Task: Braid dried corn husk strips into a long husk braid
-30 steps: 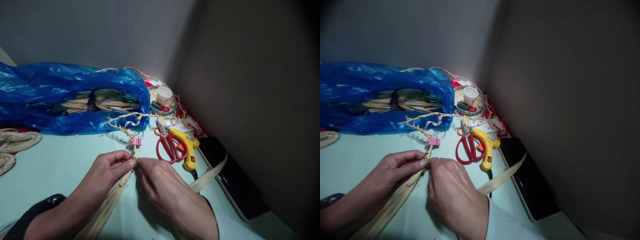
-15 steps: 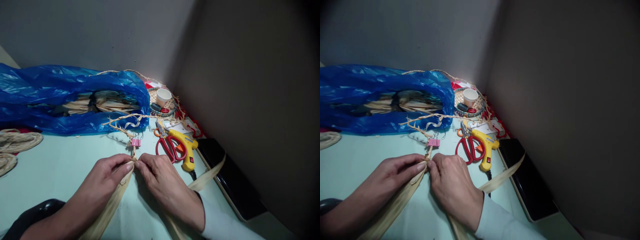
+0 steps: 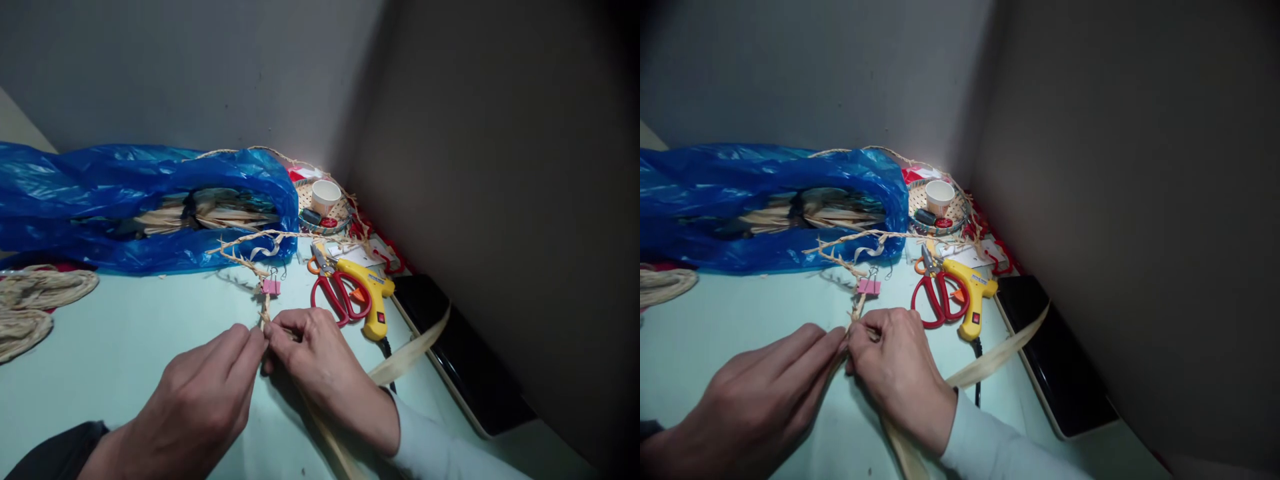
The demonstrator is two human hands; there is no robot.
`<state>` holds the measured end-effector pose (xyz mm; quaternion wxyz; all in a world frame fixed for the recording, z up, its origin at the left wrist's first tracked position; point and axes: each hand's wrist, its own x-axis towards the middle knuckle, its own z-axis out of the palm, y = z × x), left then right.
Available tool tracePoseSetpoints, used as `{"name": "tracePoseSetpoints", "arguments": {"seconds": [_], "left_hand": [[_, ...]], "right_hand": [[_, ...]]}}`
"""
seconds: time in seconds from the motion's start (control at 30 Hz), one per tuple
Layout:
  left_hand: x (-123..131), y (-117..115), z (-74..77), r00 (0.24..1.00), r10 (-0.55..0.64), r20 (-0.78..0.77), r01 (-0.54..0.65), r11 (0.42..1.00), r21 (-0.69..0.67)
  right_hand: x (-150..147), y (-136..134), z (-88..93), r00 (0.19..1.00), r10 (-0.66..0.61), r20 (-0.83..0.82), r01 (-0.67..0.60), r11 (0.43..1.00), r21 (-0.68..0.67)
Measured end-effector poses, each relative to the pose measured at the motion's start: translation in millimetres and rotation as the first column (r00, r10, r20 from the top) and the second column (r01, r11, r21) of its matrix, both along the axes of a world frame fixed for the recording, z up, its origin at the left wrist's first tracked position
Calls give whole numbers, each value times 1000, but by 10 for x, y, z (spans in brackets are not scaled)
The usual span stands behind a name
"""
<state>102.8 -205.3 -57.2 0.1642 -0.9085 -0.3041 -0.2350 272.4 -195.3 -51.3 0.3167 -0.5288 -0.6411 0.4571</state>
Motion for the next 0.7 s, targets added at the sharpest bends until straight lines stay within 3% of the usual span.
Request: {"name": "tracePoseSetpoints", "arguments": {"seconds": [0.2,0.33,0.43,0.53,0.6,0.63,0.67,0.7], "left_hand": [[-124,-102,-218,997,-76,-29,78,994,76],[-23,-242,-306,999,34,-4,-33,993,113],[76,-294,-251,995,63,77,-69,994,82],[87,-207,-74,958,8,288,40,986,-162],[59,-71,62,887,120,445,101,891,-442],[45,9,117,845,272,460,51,816,-576],[38,89,156,814,399,422,27,699,-714],[38,164,178,790,471,392,85,550,-831]], "right_hand": [[60,-3,44,936,-13,-352,-68,974,-215],[67,-20,29,901,-38,-431,-95,954,-283],[61,-32,-34,883,-37,-468,-92,964,-249],[70,-40,-67,896,-51,-441,-52,974,-219],[82,-38,-58,912,-55,-407,-31,979,-202],[87,-35,-51,916,-54,-398,-27,981,-194],[90,-31,-44,917,-49,-395,-27,982,-185],[91,-26,-39,914,-36,-403,-37,984,-174]]}}
